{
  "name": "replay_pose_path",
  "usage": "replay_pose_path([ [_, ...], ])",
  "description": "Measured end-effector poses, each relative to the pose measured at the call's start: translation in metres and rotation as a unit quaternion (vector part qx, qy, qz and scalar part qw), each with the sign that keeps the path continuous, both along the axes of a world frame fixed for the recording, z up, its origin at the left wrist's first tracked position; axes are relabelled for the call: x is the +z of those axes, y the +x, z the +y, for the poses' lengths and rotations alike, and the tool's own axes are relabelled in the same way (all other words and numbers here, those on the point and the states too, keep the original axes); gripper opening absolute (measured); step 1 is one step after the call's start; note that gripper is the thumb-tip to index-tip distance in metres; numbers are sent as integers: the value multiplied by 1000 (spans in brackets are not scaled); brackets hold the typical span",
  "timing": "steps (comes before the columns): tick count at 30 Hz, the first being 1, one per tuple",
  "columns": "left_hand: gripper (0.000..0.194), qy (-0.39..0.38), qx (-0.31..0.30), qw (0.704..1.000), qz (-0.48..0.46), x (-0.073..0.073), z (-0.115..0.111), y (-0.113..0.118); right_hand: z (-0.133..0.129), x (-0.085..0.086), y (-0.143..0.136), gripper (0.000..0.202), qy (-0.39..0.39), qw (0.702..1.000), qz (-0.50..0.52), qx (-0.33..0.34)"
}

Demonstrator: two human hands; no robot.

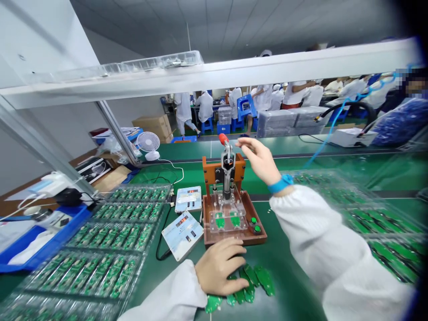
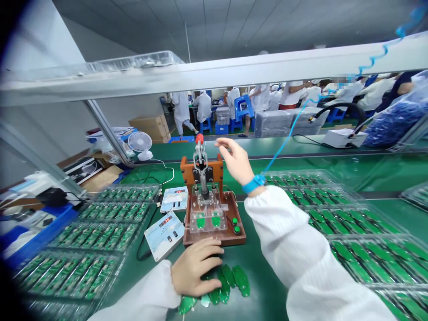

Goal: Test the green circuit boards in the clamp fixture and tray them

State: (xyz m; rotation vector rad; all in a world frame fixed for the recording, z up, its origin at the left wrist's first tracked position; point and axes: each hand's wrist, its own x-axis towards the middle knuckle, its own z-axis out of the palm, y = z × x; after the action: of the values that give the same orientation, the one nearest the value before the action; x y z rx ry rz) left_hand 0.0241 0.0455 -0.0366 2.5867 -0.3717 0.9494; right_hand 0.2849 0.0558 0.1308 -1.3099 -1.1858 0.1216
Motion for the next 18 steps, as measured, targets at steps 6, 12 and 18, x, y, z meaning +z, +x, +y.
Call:
replay_pose_path([
  [6, 30, -31, -3, 999, 12, -3, 2, -1, 50, 59, -12, 54, -82, 989, 66, 99],
  [12, 28, -66, 4, 998, 7, -8, -1, 0, 0, 86, -54, 39, 56, 992, 11, 114],
  [18, 38, -86, 16, 996, -21, -21, -4, 4, -74, 47, -103, 29, 116, 982, -145, 21],
])
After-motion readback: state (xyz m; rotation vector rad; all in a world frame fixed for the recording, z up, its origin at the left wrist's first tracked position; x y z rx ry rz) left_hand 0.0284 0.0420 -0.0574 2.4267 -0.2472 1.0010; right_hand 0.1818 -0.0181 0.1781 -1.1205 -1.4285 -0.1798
